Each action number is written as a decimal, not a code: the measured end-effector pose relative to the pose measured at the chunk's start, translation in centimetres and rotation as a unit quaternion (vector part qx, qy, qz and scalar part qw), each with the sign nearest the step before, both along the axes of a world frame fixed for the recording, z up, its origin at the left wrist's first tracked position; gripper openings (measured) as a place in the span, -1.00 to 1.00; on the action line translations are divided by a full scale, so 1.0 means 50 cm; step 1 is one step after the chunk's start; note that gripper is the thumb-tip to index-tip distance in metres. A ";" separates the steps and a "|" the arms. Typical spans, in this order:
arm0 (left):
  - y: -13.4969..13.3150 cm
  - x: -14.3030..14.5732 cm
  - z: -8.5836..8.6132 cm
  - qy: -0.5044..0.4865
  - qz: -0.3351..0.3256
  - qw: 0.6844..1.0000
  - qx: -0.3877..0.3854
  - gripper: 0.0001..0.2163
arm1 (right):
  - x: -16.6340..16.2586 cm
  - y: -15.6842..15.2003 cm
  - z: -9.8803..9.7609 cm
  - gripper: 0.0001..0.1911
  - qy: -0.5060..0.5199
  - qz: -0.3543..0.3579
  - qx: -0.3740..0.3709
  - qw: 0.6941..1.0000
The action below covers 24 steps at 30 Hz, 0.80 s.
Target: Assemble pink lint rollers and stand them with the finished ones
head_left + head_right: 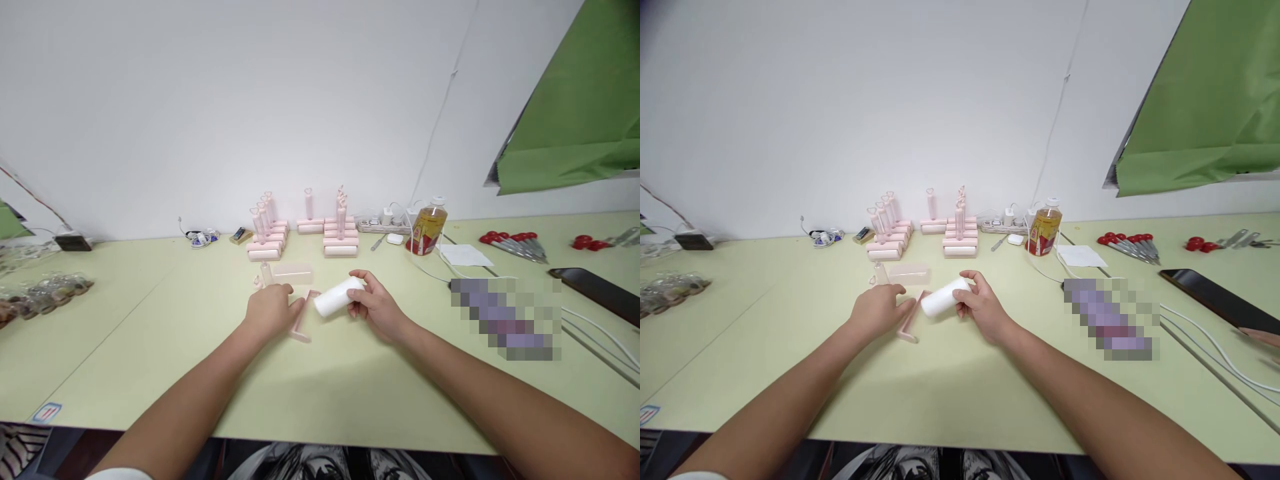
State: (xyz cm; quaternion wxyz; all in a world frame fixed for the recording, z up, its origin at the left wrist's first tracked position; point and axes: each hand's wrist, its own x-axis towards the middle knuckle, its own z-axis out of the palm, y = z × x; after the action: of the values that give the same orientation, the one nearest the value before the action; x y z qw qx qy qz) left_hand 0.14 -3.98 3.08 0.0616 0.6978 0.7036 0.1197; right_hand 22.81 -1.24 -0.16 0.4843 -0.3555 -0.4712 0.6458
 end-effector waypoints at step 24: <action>0.012 0.039 -0.061 -0.257 -0.100 0.961 -0.001 -0.85 | -0.022 -0.020 -0.005 -0.65 -0.088 0.053 -0.066 0.993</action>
State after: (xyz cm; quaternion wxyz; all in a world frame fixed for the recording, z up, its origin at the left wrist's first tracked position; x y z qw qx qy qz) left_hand 2.07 -3.38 0.03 0.2526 0.7100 0.5911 0.2875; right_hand 21.72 -2.24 -0.38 0.3819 -0.4163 -0.4865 0.6664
